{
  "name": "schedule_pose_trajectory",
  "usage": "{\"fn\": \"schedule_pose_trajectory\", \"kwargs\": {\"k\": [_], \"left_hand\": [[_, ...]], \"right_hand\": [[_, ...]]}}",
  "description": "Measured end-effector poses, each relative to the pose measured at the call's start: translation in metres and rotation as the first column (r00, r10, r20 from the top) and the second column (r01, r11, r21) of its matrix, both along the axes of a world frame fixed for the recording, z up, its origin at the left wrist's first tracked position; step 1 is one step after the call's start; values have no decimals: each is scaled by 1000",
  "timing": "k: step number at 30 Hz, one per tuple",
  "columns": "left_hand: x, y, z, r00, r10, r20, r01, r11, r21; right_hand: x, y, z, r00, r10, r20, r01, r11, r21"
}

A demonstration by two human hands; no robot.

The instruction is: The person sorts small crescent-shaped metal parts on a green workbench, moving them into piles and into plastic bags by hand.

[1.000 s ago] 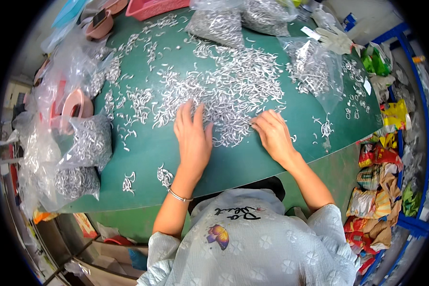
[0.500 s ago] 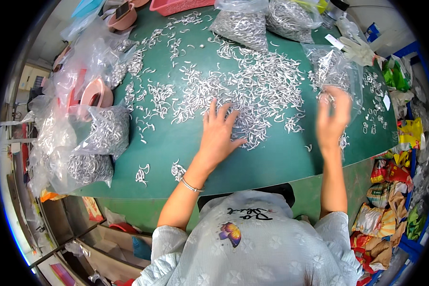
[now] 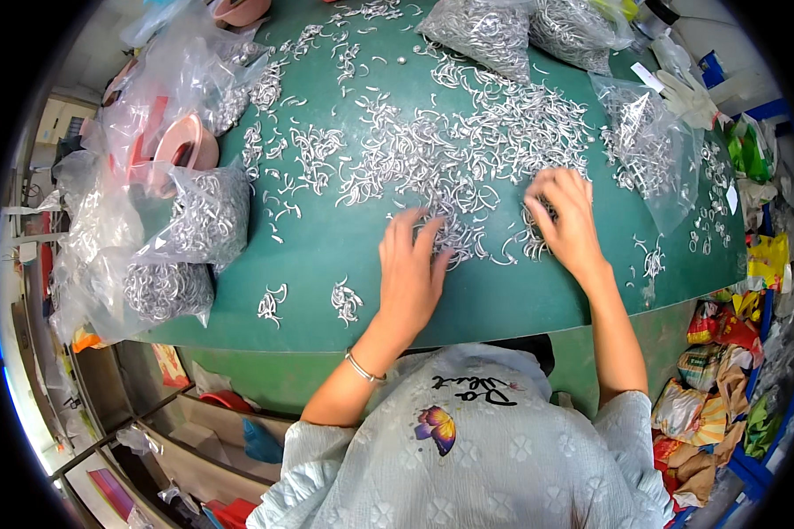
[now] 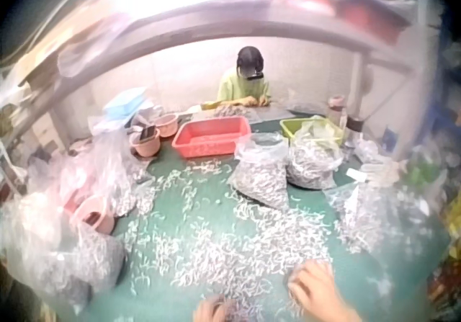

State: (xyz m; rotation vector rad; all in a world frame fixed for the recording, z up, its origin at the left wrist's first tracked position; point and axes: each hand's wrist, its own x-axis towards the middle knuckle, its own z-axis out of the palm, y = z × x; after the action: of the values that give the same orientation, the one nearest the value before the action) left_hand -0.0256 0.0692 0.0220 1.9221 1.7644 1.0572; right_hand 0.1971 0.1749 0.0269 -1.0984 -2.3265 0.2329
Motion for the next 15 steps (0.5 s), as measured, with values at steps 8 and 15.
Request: {"fn": "schedule_pose_trajectory", "kwargs": {"k": [8,15], "left_hand": [[-30,87,-13,965,177,-196,-171,984,44],[-44,100,-12,937,51,-345,-79,994,-69]], "right_hand": [[-66,27,-17,993,-51,109,54,998,-21],[-42,43,7,952,-224,-206,123,902,-414]]}}
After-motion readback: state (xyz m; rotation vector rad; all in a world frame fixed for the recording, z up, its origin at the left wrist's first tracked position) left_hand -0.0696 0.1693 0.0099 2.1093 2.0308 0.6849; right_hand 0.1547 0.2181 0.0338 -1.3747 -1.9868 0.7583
